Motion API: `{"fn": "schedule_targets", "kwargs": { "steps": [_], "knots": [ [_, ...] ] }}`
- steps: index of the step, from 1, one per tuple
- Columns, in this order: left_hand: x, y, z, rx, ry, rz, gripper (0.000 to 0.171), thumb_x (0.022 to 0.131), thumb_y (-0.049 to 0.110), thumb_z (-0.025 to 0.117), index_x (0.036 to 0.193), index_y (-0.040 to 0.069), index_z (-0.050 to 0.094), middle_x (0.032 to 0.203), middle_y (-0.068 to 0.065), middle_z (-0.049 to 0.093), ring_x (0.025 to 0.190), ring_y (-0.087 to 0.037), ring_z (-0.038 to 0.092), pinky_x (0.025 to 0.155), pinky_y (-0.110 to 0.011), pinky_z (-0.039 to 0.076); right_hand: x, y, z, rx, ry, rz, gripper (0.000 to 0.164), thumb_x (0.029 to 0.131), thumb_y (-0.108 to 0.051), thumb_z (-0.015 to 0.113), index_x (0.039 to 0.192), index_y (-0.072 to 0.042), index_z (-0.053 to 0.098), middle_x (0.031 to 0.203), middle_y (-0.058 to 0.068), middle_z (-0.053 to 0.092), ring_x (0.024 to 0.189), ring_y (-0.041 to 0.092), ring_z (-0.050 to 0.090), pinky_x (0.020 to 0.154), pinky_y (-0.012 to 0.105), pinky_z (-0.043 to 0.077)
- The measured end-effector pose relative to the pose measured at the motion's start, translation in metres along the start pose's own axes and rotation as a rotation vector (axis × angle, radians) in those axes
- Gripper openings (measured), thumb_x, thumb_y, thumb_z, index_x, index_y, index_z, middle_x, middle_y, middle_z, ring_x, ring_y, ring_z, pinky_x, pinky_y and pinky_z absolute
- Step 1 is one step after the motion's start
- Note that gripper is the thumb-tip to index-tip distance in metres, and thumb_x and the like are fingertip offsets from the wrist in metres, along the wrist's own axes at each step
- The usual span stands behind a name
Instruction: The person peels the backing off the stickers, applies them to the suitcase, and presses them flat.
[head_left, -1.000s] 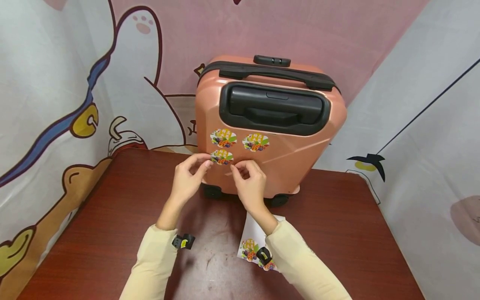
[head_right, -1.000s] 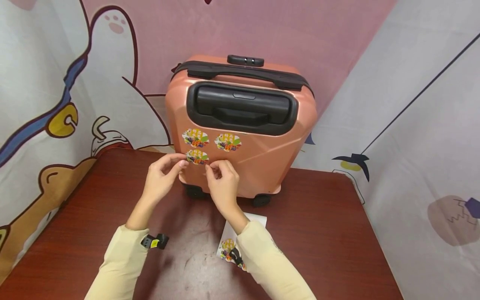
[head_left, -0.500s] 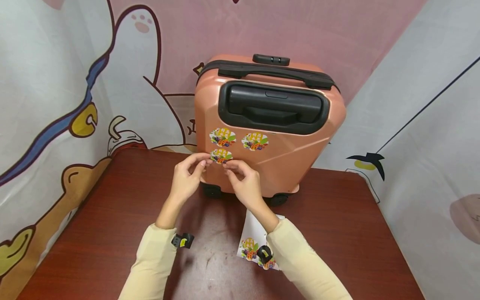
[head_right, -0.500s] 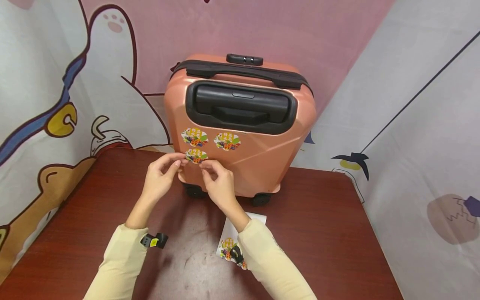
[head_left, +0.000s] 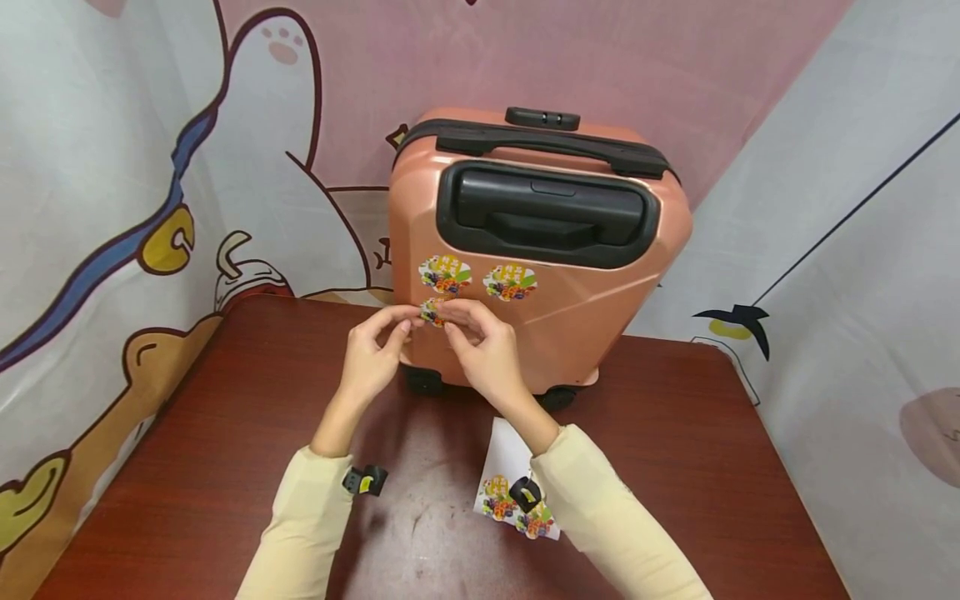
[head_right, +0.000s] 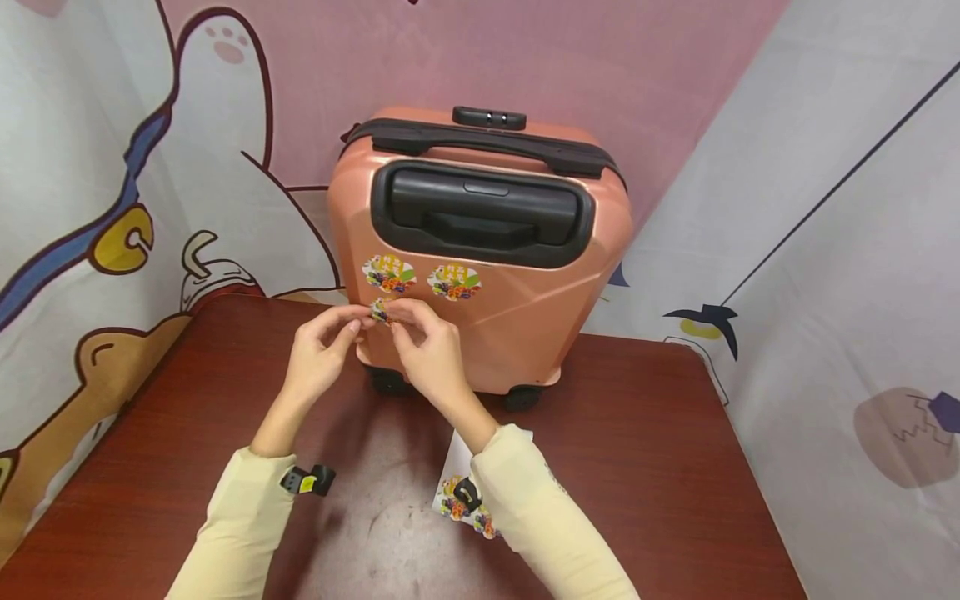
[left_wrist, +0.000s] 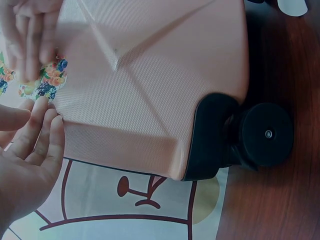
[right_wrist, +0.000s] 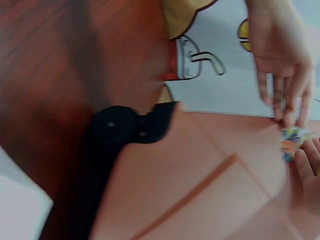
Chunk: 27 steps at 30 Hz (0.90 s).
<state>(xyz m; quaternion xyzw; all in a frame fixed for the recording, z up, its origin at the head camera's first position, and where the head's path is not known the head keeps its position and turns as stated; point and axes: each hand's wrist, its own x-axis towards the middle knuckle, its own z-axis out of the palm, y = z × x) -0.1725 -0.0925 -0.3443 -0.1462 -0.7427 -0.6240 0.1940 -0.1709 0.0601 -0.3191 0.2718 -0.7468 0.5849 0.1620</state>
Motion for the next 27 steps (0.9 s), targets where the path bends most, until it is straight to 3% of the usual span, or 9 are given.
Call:
{"fn": "schedule_targets", "kwargs": {
  "steps": [5,13,17,22,27],
  "knots": [
    [0.000,-0.001,0.000,0.008,0.005,0.000,0.017,0.087,-0.012,0.049,0.099,-0.014,0.061,0.087,-0.028,0.062,0.084,-0.041,0.058,0.066,-0.018,0.046,-0.009,0.011,0.004,-0.046,-0.020,0.040,0.018,0.081,0.016,0.055,0.099,0.015,0.057,0.097,0.028,0.062,0.091,0.039,0.061,0.077,0.045,0.049],
    [0.000,0.000,0.000,0.038,0.018,0.041,0.017,0.085,-0.015,0.049,0.097,-0.015,0.061,0.088,-0.028,0.062,0.083,-0.041,0.058,0.071,-0.023,0.047,-0.005,0.013,0.005,-0.036,-0.018,0.012,0.021,0.080,0.016,0.056,0.101,0.014,0.058,0.098,0.027,0.063,0.092,0.037,0.061,0.073,0.045,0.050],
    [-0.001,0.001,0.000,0.058,0.025,0.068,0.017,0.084,-0.016,0.050,0.096,-0.015,0.061,0.088,-0.027,0.061,0.081,-0.040,0.058,0.071,-0.028,0.048,0.002,0.021,0.006,-0.022,-0.002,-0.010,0.024,0.081,0.014,0.056,0.105,0.008,0.059,0.102,0.021,0.064,0.095,0.029,0.062,0.074,0.038,0.052],
    [-0.001,0.001,0.000,0.057,0.026,0.079,0.017,0.084,-0.016,0.050,0.096,-0.014,0.061,0.087,-0.027,0.061,0.080,-0.041,0.058,0.070,-0.021,0.046,0.002,0.030,0.007,-0.022,-0.006,-0.007,0.027,0.082,0.009,0.057,0.108,0.001,0.060,0.105,0.012,0.065,0.097,0.018,0.062,0.074,0.030,0.052],
    [-0.001,0.001,0.000,0.050,0.016,0.071,0.017,0.085,-0.015,0.050,0.097,-0.014,0.061,0.089,-0.027,0.060,0.081,-0.041,0.056,0.069,-0.014,0.043,-0.007,0.034,0.010,-0.022,-0.038,0.041,0.027,0.081,0.012,0.057,0.107,0.004,0.059,0.105,0.016,0.065,0.098,0.024,0.061,0.075,0.037,0.051]
  ]
}}
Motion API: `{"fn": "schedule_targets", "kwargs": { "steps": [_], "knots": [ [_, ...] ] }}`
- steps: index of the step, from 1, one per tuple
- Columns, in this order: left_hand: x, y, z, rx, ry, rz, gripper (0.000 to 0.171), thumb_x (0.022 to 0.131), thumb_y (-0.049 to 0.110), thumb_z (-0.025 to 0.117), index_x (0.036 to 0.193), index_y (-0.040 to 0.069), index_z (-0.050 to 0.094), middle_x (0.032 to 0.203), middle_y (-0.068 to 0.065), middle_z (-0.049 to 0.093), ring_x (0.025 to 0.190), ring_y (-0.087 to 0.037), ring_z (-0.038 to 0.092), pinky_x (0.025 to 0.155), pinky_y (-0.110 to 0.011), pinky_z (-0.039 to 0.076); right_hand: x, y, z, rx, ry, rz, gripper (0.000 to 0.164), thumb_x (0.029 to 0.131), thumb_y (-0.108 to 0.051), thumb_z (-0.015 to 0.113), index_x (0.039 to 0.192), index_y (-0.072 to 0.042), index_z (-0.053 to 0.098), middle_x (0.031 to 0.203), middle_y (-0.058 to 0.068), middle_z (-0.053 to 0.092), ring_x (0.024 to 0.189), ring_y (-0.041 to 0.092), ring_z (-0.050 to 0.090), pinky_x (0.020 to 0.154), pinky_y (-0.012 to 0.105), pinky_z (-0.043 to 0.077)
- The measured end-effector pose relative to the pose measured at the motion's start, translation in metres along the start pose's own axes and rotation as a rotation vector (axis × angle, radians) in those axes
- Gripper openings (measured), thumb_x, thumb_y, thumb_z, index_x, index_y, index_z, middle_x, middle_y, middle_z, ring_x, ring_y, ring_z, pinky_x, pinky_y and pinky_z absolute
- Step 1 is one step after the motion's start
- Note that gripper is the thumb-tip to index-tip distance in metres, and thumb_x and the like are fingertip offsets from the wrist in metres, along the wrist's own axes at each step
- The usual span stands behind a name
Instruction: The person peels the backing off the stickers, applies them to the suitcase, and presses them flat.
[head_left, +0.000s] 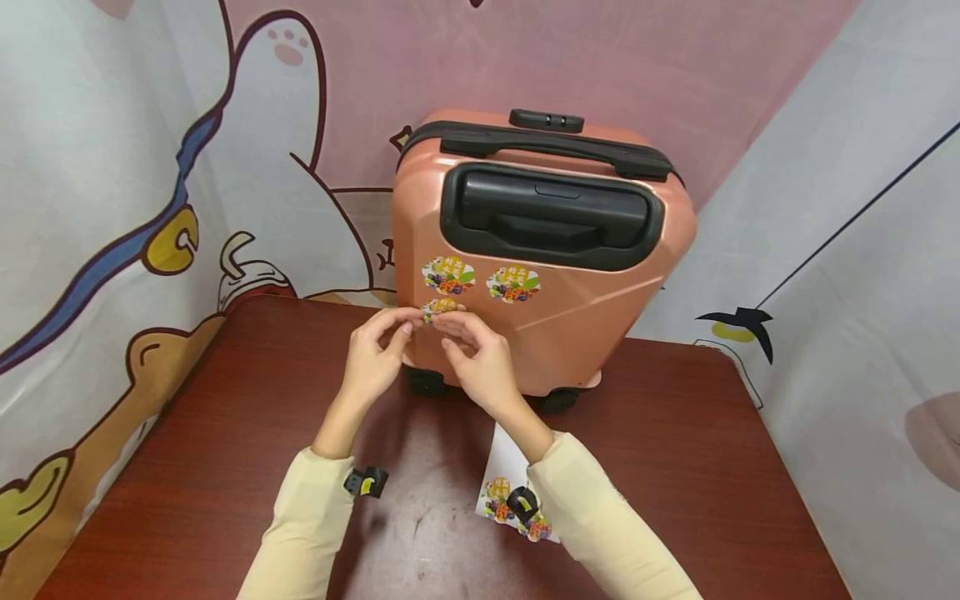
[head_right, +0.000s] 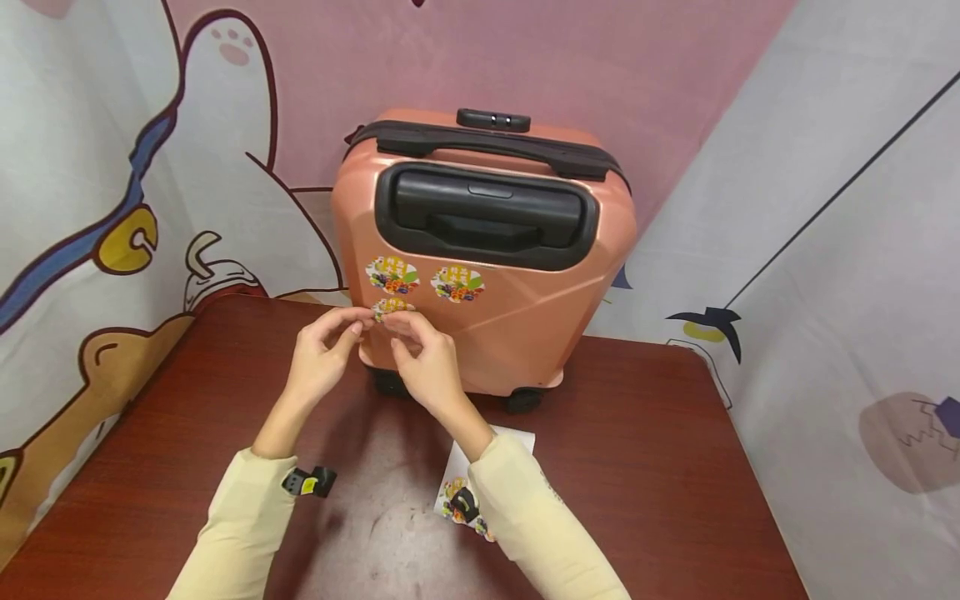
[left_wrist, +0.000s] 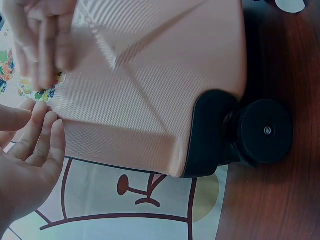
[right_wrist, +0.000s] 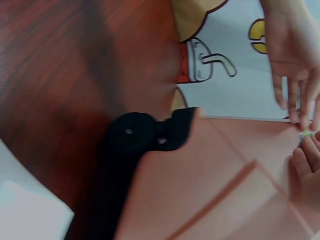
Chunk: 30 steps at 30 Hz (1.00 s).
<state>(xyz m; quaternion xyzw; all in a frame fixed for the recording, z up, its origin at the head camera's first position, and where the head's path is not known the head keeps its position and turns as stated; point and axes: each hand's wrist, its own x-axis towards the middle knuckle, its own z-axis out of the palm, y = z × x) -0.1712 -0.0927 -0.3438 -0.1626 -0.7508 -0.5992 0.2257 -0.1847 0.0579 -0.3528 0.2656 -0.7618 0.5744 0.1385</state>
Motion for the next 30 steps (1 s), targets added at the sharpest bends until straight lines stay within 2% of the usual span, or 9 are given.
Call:
{"fn": "schedule_targets", "kwargs": {
  "steps": [5,11,16,22,24,30],
  "knots": [
    [0.000,-0.001,0.000,0.004,0.000,0.004,0.017,0.084,-0.015,0.050,0.097,-0.014,0.061,0.088,-0.027,0.060,0.081,-0.041,0.056,0.069,-0.014,0.043,-0.006,-0.018,-0.001,0.020,-0.047,0.022,0.027,0.078,0.019,0.055,0.105,0.015,0.056,0.104,0.029,0.060,0.099,0.040,0.058,0.083,0.050,0.046],
    [0.000,-0.001,0.000,-0.002,0.002,0.009,0.016,0.084,-0.015,0.050,0.096,-0.014,0.061,0.088,-0.027,0.060,0.079,-0.041,0.057,0.069,-0.018,0.045,0.003,-0.033,-0.005,0.010,-0.031,0.001,0.026,0.081,0.015,0.055,0.106,0.013,0.056,0.105,0.027,0.061,0.099,0.037,0.059,0.075,0.047,0.050],
    [0.000,0.000,0.000,0.005,0.003,0.017,0.016,0.084,-0.015,0.051,0.096,-0.014,0.062,0.088,-0.027,0.060,0.079,-0.041,0.057,0.069,-0.029,0.047,0.010,-0.041,-0.006,0.033,-0.016,-0.033,0.028,0.081,0.015,0.055,0.109,0.013,0.055,0.108,0.025,0.061,0.102,0.035,0.058,0.081,0.046,0.048],
    [0.000,0.000,0.000,0.003,-0.003,0.008,0.016,0.084,-0.015,0.051,0.097,-0.014,0.061,0.089,-0.027,0.060,0.080,-0.041,0.057,0.070,-0.033,0.049,0.003,-0.035,-0.005,0.029,-0.031,0.026,0.028,0.081,0.015,0.055,0.109,0.012,0.055,0.107,0.025,0.061,0.101,0.036,0.058,0.076,0.047,0.049],
    [0.000,0.000,0.000,0.000,-0.004,0.004,0.017,0.084,-0.015,0.051,0.097,-0.014,0.061,0.089,-0.027,0.060,0.080,-0.041,0.057,0.070,-0.033,0.049,0.000,-0.031,-0.003,0.036,-0.039,0.042,0.028,0.080,0.017,0.054,0.108,0.014,0.055,0.107,0.027,0.060,0.101,0.038,0.057,0.078,0.048,0.048],
    [0.000,0.001,0.000,-0.004,-0.004,-0.009,0.017,0.084,-0.015,0.050,0.097,-0.014,0.061,0.089,-0.027,0.060,0.078,-0.041,0.057,0.069,-0.032,0.048,-0.006,-0.022,-0.002,0.042,-0.048,0.031,0.027,0.079,0.019,0.055,0.106,0.017,0.054,0.105,0.031,0.059,0.099,0.042,0.057,0.084,0.051,0.045]
  ]
}}
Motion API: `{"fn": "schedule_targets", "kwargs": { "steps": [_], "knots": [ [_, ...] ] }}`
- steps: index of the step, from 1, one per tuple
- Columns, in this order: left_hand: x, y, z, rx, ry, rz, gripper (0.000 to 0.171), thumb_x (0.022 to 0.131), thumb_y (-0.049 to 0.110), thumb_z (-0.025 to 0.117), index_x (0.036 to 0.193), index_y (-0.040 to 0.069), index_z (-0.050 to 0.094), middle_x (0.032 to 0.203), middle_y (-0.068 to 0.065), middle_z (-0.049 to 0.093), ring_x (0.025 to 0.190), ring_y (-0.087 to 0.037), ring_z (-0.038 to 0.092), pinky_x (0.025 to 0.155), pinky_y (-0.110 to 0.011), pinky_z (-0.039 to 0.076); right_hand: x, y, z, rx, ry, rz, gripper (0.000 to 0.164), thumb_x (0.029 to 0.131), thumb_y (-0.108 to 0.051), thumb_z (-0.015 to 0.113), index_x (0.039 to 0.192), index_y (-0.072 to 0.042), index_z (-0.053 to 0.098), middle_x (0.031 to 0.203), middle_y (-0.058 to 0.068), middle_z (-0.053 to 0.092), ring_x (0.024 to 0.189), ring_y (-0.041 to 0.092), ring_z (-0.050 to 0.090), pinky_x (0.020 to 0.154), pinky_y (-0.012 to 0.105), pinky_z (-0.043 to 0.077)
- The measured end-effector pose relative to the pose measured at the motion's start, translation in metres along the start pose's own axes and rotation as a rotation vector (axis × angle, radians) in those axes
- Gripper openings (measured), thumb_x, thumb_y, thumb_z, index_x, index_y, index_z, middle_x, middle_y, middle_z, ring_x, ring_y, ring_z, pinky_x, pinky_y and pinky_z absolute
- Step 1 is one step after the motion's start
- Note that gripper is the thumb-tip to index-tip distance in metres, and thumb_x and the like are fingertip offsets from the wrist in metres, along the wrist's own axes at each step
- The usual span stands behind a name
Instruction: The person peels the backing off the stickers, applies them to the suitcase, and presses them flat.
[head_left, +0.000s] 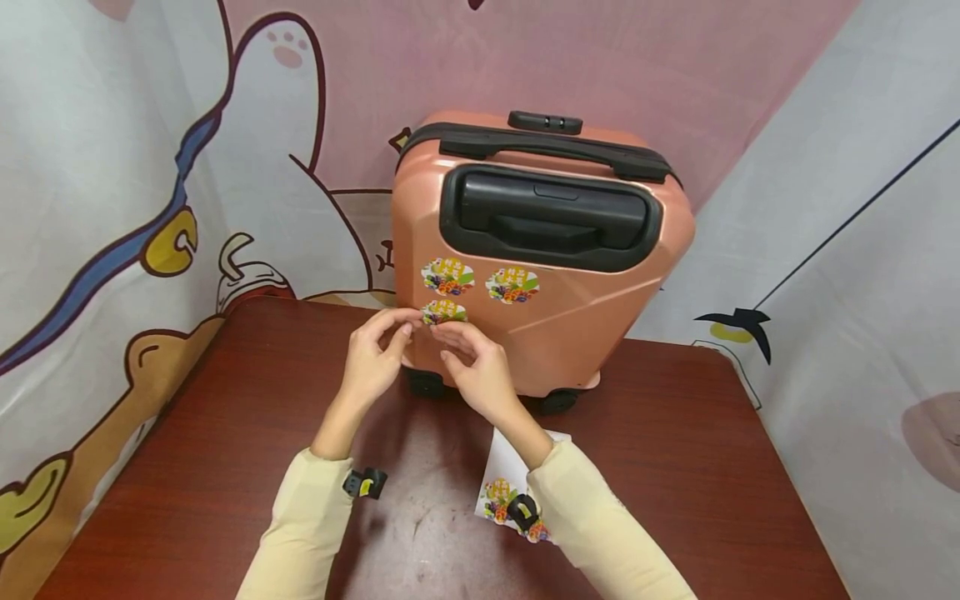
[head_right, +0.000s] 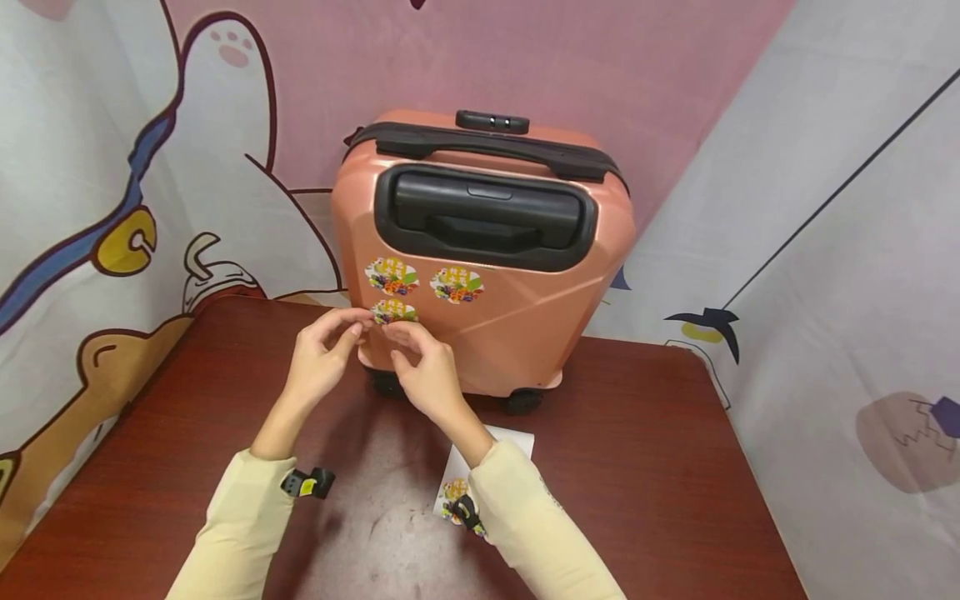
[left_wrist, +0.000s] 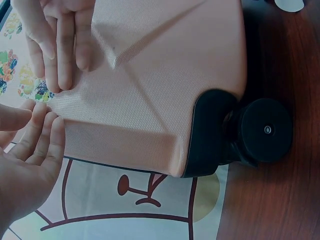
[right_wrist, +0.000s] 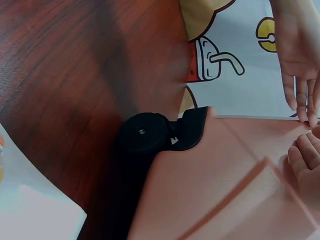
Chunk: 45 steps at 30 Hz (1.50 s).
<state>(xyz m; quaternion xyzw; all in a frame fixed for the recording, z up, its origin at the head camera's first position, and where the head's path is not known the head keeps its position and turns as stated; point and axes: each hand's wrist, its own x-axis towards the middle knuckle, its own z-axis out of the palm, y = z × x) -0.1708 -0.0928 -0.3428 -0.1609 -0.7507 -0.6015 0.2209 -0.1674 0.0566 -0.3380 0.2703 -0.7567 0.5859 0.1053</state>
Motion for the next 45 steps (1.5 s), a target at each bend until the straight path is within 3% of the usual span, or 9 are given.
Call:
{"fn": "schedule_targets", "kwargs": {
  "steps": [9,16,23,28,31,35,39,45],
  "knots": [
    [0.000,0.000,0.000,-0.003,-0.001,-0.001,0.017,0.084,-0.015,0.050,0.097,-0.014,0.061,0.089,-0.027,0.060,0.079,-0.042,0.057,0.068,-0.029,0.048,0.009,-0.012,-0.003,-0.009,0.036,-0.024,0.027,0.080,0.016,0.056,0.107,0.013,0.055,0.106,0.026,0.061,0.100,0.037,0.058,0.073,0.044,0.051],
    [0.000,-0.001,0.000,0.011,0.001,0.021,0.016,0.084,-0.016,0.051,0.096,-0.014,0.061,0.088,-0.027,0.060,0.078,-0.041,0.057,0.068,-0.029,0.048,0.017,-0.023,-0.005,0.007,0.061,-0.108,0.028,0.079,0.019,0.055,0.107,0.015,0.054,0.108,0.028,0.059,0.100,0.038,0.057,0.083,0.047,0.047],
    [0.000,-0.001,0.000,-0.012,-0.001,0.017,0.016,0.084,-0.016,0.051,0.096,-0.015,0.061,0.089,-0.029,0.060,0.081,-0.042,0.057,0.069,-0.016,0.046,0.008,-0.011,-0.002,0.013,0.029,-0.013,0.027,0.081,0.014,0.056,0.108,0.013,0.054,0.108,0.027,0.060,0.101,0.037,0.057,0.074,0.049,0.049],
    [0.000,-0.001,-0.001,0.004,-0.003,0.018,0.016,0.084,-0.015,0.051,0.097,-0.015,0.061,0.089,-0.028,0.060,0.083,-0.039,0.057,0.070,-0.020,0.046,0.001,0.002,0.002,0.010,-0.003,-0.003,0.028,0.079,0.018,0.055,0.107,0.017,0.053,0.106,0.030,0.059,0.100,0.040,0.057,0.084,0.050,0.045],
    [0.000,-0.002,0.000,0.006,-0.005,0.019,0.016,0.084,-0.015,0.051,0.097,-0.014,0.061,0.089,-0.027,0.060,0.083,-0.039,0.057,0.070,-0.018,0.045,0.003,0.006,0.001,0.002,0.002,-0.012,0.029,0.079,0.017,0.056,0.107,0.015,0.054,0.106,0.028,0.060,0.100,0.038,0.058,0.081,0.047,0.048],
    [0.000,-0.003,0.000,0.004,-0.005,0.022,0.017,0.084,-0.015,0.051,0.097,-0.014,0.061,0.089,-0.027,0.060,0.081,-0.041,0.057,0.069,-0.019,0.046,0.010,-0.004,-0.002,0.019,0.018,-0.031,0.029,0.080,0.015,0.057,0.109,0.013,0.054,0.108,0.026,0.060,0.102,0.036,0.058,0.076,0.045,0.050],
    [0.000,-0.003,0.000,0.014,-0.003,0.022,0.016,0.084,-0.015,0.051,0.096,-0.014,0.061,0.088,-0.027,0.060,0.079,-0.040,0.057,0.069,-0.024,0.047,0.016,-0.018,-0.004,0.042,0.031,-0.064,0.029,0.081,0.014,0.056,0.110,0.015,0.054,0.109,0.027,0.059,0.103,0.037,0.057,0.082,0.047,0.047],
    [0.000,-0.002,0.000,0.017,-0.005,0.021,0.016,0.084,-0.015,0.051,0.097,-0.014,0.061,0.089,-0.027,0.060,0.079,-0.040,0.057,0.069,-0.026,0.047,0.009,-0.010,-0.002,0.040,0.014,0.011,0.028,0.081,0.013,0.056,0.109,0.013,0.054,0.108,0.027,0.060,0.103,0.037,0.057,0.079,0.049,0.048]
  ]
}}
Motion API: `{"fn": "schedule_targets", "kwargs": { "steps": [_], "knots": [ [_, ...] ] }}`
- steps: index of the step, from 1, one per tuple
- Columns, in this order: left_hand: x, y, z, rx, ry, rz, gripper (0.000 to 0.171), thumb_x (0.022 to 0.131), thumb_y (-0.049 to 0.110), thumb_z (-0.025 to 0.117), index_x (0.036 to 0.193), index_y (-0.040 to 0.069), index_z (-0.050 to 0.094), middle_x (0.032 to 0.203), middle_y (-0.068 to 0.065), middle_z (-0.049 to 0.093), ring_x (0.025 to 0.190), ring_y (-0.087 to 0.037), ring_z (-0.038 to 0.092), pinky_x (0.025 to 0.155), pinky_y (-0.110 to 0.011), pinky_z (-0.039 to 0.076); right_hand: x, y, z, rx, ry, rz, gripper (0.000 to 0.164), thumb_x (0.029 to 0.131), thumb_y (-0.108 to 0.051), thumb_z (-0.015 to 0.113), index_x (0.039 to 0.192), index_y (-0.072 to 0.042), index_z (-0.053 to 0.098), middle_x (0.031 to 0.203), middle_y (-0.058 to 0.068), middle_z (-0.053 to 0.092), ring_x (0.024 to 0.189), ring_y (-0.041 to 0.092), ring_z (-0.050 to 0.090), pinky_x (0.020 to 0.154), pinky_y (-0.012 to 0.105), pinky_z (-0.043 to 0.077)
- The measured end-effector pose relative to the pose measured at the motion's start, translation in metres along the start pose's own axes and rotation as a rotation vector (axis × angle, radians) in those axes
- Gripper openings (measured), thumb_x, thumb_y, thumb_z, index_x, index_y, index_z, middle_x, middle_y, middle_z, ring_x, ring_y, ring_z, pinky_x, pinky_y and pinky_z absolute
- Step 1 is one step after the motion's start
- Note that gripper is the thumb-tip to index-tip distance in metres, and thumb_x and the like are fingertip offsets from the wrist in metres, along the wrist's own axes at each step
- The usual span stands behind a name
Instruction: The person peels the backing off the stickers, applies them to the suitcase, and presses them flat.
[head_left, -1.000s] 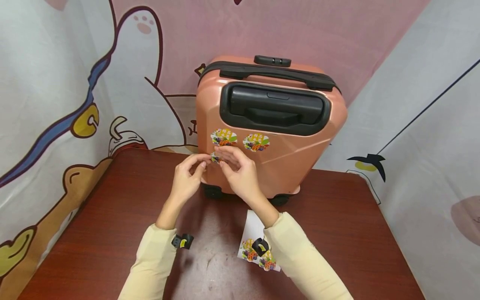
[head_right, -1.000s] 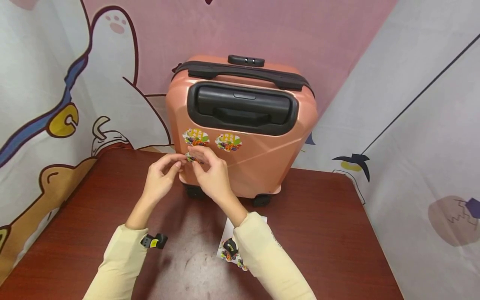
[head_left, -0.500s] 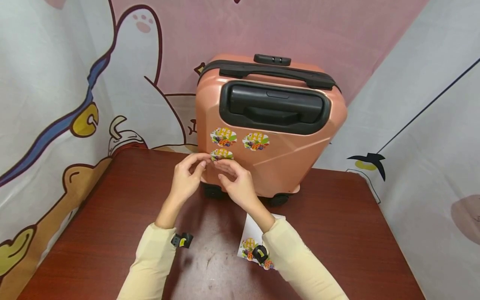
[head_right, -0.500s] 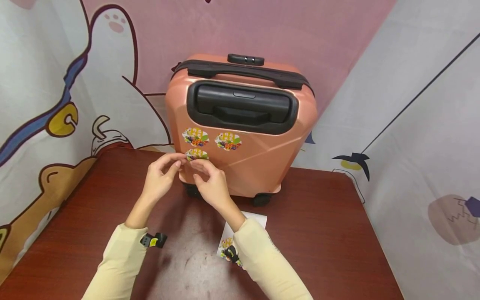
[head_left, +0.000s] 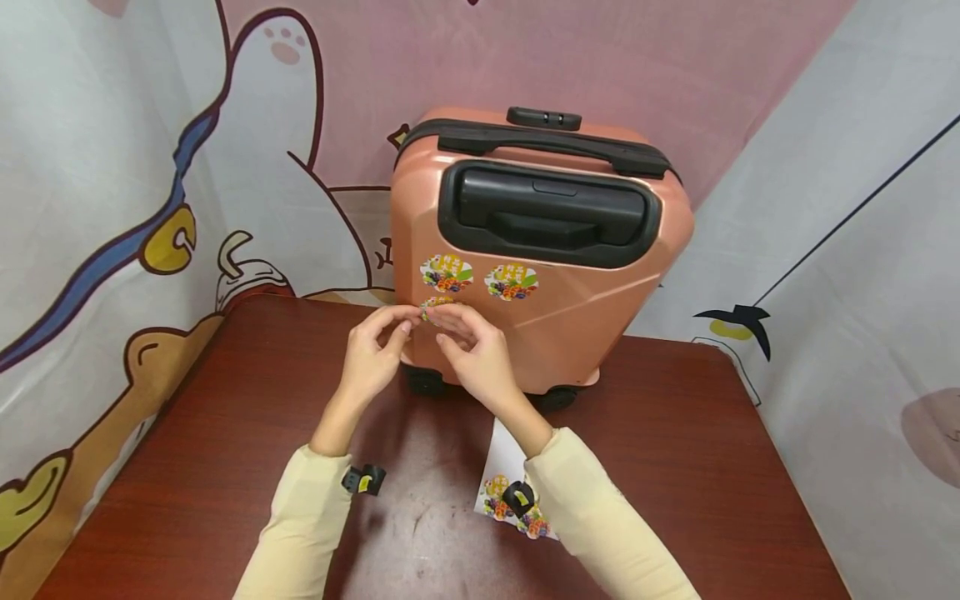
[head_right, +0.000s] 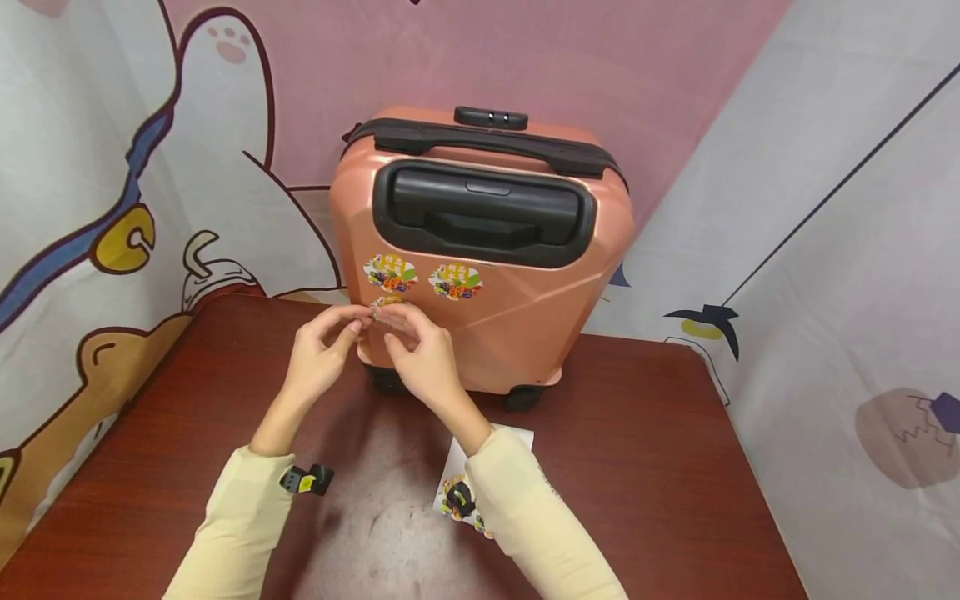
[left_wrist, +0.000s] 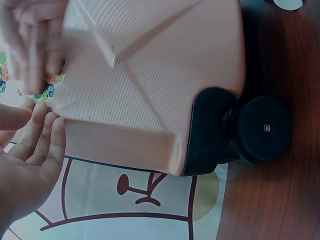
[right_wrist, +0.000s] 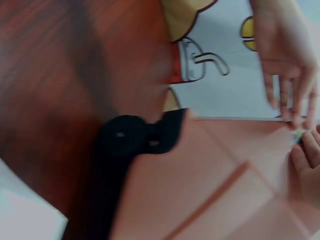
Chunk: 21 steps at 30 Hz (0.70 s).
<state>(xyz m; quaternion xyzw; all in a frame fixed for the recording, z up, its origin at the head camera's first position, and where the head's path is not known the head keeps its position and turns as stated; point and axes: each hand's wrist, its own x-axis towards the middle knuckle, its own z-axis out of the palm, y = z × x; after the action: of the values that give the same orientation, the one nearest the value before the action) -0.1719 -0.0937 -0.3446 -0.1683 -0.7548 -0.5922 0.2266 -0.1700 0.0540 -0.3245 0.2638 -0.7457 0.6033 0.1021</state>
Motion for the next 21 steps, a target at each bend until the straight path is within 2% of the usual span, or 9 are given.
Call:
{"fn": "schedule_targets", "kwargs": {
  "steps": [6,9,14,17,21],
  "knots": [
    [0.000,-0.001,0.001,-0.011,-0.002,-0.008,0.016,0.084,-0.015,0.051,0.097,-0.014,0.061,0.089,-0.027,0.060,0.081,-0.040,0.057,0.068,-0.014,0.043,-0.008,0.016,0.001,-0.018,-0.027,0.018,0.028,0.079,0.018,0.056,0.107,0.017,0.054,0.106,0.030,0.059,0.101,0.040,0.057,0.086,0.050,0.044],
    [0.000,-0.002,0.001,-0.016,-0.001,-0.007,0.016,0.084,-0.016,0.051,0.097,-0.015,0.060,0.089,-0.027,0.060,0.080,-0.041,0.056,0.067,-0.014,0.043,-0.005,0.022,0.000,-0.024,-0.007,0.004,0.029,0.079,0.017,0.057,0.107,0.013,0.056,0.105,0.026,0.061,0.100,0.036,0.059,0.081,0.047,0.047],
    [0.000,-0.002,0.001,-0.015,0.002,-0.011,0.016,0.084,-0.015,0.051,0.097,-0.014,0.061,0.089,-0.026,0.060,0.079,-0.041,0.056,0.067,-0.019,0.045,0.005,0.023,-0.006,-0.024,0.044,-0.033,0.032,0.080,0.012,0.060,0.111,0.003,0.059,0.108,0.015,0.064,0.101,0.022,0.060,0.071,0.036,0.052],
    [0.000,-0.001,0.001,-0.010,0.002,-0.011,0.016,0.084,-0.015,0.051,0.097,-0.014,0.061,0.089,-0.026,0.060,0.079,-0.040,0.056,0.068,-0.023,0.046,0.008,0.020,-0.008,0.007,0.058,-0.045,0.033,0.080,0.013,0.058,0.112,0.002,0.058,0.111,0.013,0.063,0.102,0.021,0.060,0.068,0.036,0.053],
    [0.000,0.000,0.002,-0.003,0.000,-0.016,0.016,0.084,-0.015,0.052,0.097,-0.014,0.061,0.089,-0.026,0.060,0.079,-0.040,0.056,0.067,-0.022,0.045,0.003,0.020,-0.008,-0.001,0.056,-0.006,0.032,0.080,0.013,0.058,0.110,0.004,0.058,0.109,0.016,0.063,0.102,0.024,0.060,0.071,0.039,0.052]
  ]
}}
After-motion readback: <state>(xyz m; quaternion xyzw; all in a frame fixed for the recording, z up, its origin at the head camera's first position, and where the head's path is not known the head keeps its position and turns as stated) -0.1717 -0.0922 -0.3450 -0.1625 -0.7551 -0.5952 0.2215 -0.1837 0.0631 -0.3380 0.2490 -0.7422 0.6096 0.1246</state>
